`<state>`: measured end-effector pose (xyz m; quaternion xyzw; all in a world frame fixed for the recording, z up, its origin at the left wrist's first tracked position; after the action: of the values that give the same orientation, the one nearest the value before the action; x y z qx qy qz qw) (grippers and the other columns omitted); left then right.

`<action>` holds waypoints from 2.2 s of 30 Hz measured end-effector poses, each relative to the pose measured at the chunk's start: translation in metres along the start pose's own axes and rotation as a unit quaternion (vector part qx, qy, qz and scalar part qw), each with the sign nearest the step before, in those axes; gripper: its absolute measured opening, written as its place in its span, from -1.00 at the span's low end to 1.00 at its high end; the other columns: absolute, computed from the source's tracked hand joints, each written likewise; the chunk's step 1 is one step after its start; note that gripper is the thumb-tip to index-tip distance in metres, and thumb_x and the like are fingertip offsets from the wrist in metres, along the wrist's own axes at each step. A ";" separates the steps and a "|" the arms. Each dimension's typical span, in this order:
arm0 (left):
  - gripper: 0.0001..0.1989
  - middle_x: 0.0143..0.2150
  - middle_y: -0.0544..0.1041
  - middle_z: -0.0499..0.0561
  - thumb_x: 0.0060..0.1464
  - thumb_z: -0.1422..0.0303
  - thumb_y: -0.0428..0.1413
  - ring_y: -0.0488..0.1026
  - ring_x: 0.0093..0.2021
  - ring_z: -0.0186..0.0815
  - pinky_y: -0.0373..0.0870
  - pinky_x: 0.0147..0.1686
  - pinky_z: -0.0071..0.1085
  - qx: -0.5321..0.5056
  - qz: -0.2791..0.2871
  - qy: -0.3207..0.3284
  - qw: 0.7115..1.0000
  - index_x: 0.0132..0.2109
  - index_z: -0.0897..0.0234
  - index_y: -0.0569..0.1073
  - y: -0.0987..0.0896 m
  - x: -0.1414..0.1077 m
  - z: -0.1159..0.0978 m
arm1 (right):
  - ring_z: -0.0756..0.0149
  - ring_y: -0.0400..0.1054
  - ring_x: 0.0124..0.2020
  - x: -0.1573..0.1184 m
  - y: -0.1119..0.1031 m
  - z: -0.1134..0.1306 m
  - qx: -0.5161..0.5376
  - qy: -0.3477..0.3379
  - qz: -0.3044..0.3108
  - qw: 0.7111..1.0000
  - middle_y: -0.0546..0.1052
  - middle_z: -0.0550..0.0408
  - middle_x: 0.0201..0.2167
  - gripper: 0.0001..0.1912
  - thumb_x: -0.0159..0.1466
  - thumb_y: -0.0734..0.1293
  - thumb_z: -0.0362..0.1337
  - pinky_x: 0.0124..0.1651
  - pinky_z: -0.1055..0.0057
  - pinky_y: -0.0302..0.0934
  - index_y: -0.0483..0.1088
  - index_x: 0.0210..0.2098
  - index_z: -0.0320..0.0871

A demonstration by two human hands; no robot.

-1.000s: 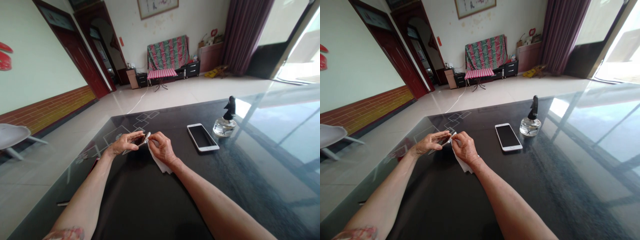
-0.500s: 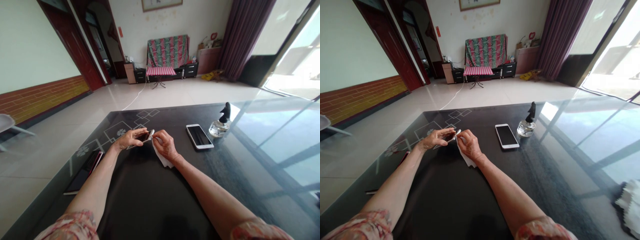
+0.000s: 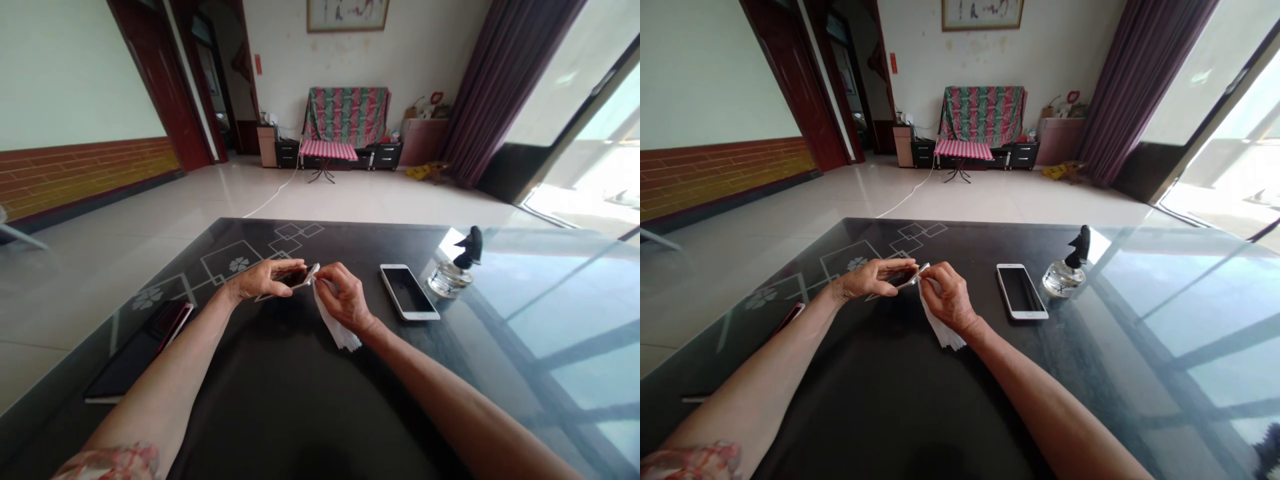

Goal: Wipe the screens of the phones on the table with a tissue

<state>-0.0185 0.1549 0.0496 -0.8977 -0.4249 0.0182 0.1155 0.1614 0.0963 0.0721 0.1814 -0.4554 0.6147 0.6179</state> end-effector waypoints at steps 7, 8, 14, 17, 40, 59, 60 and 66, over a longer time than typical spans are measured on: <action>-0.24 0.24 0.33 0.07 -0.17 0.42 0.28 0.23 0.25 -0.09 0.08 0.26 -0.16 0.152 0.021 0.008 0.988 0.23 0.20 0.28 0.018 -0.001 -0.016 | 0.36 0.38 -0.30 -0.018 -0.003 -0.003 0.006 0.002 0.000 1.000 0.45 0.08 -0.33 -0.90 0.23 0.26 -0.38 -0.18 0.40 0.28 0.39 -0.26 -0.11; -0.24 0.24 0.33 0.06 -0.16 0.41 0.28 0.23 0.25 -0.09 0.10 0.26 -0.17 0.166 0.022 0.008 0.986 0.24 0.20 0.27 0.020 -0.001 -0.018 | 0.36 0.38 -0.29 -0.019 -0.002 -0.003 0.009 0.002 0.002 1.000 0.45 0.08 -0.33 -0.90 0.23 0.27 -0.38 -0.18 0.40 0.28 0.39 -0.27 -0.11; -0.20 0.24 0.34 0.07 -0.20 0.29 0.31 0.25 0.24 -0.07 0.09 0.26 -0.20 0.261 -0.011 0.026 0.965 0.23 0.22 0.28 0.025 0.000 -0.028 | 0.36 0.39 -0.29 -0.020 0.000 -0.002 0.013 0.012 0.000 1.000 0.45 0.08 -0.33 -0.89 0.23 0.26 -0.38 -0.16 0.41 0.28 0.40 -0.27 -0.11; -0.19 0.23 0.35 0.07 -0.24 0.25 0.33 0.24 0.24 -0.06 0.09 0.26 -0.20 0.295 -0.026 0.030 0.955 0.22 0.23 0.31 0.024 -0.001 -0.030 | 0.36 0.39 -0.29 -0.021 0.002 -0.006 0.004 0.020 0.008 1.000 0.45 0.09 -0.32 -0.88 0.23 0.26 -0.36 -0.16 0.42 0.29 0.41 -0.26 -0.09; -0.19 0.22 0.35 0.10 -0.28 0.40 0.37 0.20 0.26 0.00 0.01 0.30 -0.10 0.123 -0.017 0.002 0.992 0.20 0.23 0.34 0.014 -0.001 -0.019 | 0.41 0.38 -0.32 -0.006 -0.005 0.007 -0.011 -0.021 -0.014 1.000 0.44 0.09 -0.35 -0.90 0.25 0.30 -0.34 -0.20 0.48 0.29 0.48 -0.29 -0.11; -0.19 0.19 0.39 0.10 -0.31 0.44 0.38 0.22 0.24 0.02 0.02 0.30 -0.07 0.087 -0.017 0.013 0.996 0.18 0.21 0.37 0.014 0.000 -0.017 | 0.39 0.39 -0.28 -0.013 -0.001 0.017 0.004 -0.024 0.010 1.000 0.45 0.09 -0.30 -0.87 0.27 0.28 -0.32 -0.15 0.44 0.31 0.47 -0.24 -0.07; -0.19 0.19 0.38 0.10 -0.31 0.44 0.38 0.22 0.24 0.02 0.02 0.30 -0.08 0.086 -0.017 0.014 0.996 0.18 0.21 0.37 0.014 0.000 -0.017 | 0.40 0.39 -0.28 -0.013 0.000 0.018 0.004 -0.026 0.014 1.000 0.45 0.09 -0.29 -0.87 0.27 0.28 -0.31 -0.16 0.44 0.31 0.47 -0.24 -0.08; -0.20 0.17 0.41 0.11 -0.30 0.43 0.37 0.22 0.25 0.02 0.02 0.30 -0.06 0.089 -0.008 0.002 0.996 0.18 0.22 0.37 0.021 0.000 -0.021 | 0.38 0.39 -0.31 -0.011 -0.007 0.006 -0.014 -0.005 -0.016 1.000 0.45 0.08 -0.34 -0.90 0.26 0.28 -0.32 -0.18 0.42 0.31 0.45 -0.29 -0.09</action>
<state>0.0006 0.1380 0.0649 -0.8804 -0.4289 0.0532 0.1954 0.1674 0.0843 0.0689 0.1832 -0.4639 0.5973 0.6280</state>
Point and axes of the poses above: each hand's wrist, its own x-axis towards the middle knuckle, its own y-axis out of the palm, z = x × y, the point moved 6 cm from there along x, towards the middle knuckle
